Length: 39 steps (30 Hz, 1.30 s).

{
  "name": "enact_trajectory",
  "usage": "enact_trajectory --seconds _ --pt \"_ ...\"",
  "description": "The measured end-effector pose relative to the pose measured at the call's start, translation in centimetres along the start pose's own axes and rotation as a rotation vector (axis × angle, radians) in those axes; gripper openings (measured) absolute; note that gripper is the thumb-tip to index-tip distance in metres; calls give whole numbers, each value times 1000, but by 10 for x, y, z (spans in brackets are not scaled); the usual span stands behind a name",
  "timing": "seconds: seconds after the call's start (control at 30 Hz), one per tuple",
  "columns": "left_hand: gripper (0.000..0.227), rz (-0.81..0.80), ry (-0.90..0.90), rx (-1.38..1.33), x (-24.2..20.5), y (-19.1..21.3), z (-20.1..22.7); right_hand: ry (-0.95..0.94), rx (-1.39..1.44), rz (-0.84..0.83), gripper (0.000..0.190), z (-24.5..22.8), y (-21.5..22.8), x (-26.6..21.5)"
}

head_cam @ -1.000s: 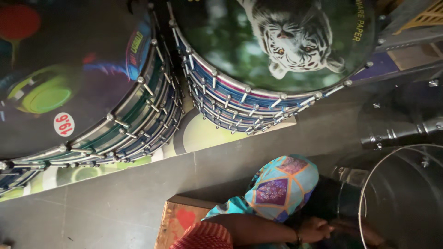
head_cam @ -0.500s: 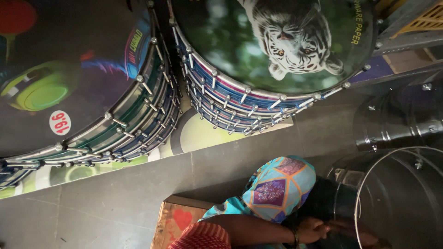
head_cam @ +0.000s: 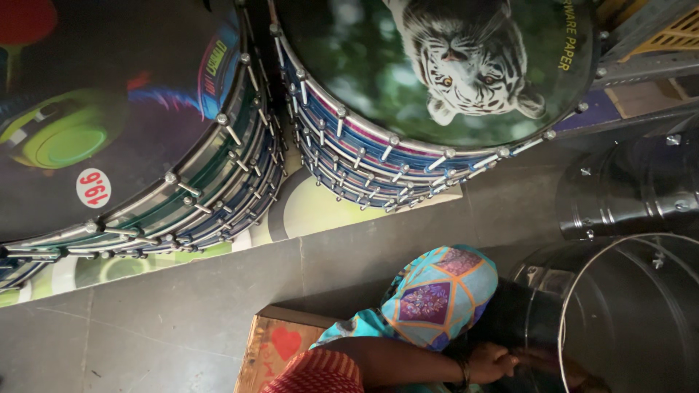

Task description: The person sits on the floor and assembles a large metal drum by hand. They pick up washers and bolts from a pile on the floor, insert them into the rim of the drum, and tighten them to secure the structure. The process involves repetitive handling of small metal parts and manual tightening.

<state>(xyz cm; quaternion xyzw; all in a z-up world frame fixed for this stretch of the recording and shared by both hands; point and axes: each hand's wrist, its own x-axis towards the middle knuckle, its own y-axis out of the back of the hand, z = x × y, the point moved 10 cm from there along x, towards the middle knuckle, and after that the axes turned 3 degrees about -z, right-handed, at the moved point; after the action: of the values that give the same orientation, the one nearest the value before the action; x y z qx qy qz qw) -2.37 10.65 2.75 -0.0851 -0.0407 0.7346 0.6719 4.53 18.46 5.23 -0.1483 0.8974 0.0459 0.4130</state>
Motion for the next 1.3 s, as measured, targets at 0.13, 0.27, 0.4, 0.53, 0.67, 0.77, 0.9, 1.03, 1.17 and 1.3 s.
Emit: enact_trajectory --seconds 0.13,0.27,0.4,0.53,0.67,0.77,0.9,1.03,1.17,1.3 --pt "49 12 -53 38 -1 1 4 -21 6 -2 56 1 -1 0" --pt "50 -3 -88 97 1 1 8 -26 2 16 55 -3 -1 1" --pt "50 40 -100 83 -2 2 10 -41 -7 19 55 -8 1 1" --pt "48 13 -57 18 1 1 4 -49 -13 22 55 -13 1 3" --pt "43 -30 20 -84 3 -5 -3 -61 -8 32 55 -18 5 4" --pt "48 12 -40 -49 3 -4 4 -67 -20 34 55 -24 9 6" --pt "45 -14 -107 33 2 -2 10 -70 -31 33 55 -30 10 11" --pt "47 17 -125 38 -2 0 13 -81 -44 29 55 -38 13 15" --pt "46 21 -114 47 2 1 13 -84 -43 43 55 -45 10 17" --pt "48 45 -127 83 0 2 15 -93 -66 42 55 -55 14 24"
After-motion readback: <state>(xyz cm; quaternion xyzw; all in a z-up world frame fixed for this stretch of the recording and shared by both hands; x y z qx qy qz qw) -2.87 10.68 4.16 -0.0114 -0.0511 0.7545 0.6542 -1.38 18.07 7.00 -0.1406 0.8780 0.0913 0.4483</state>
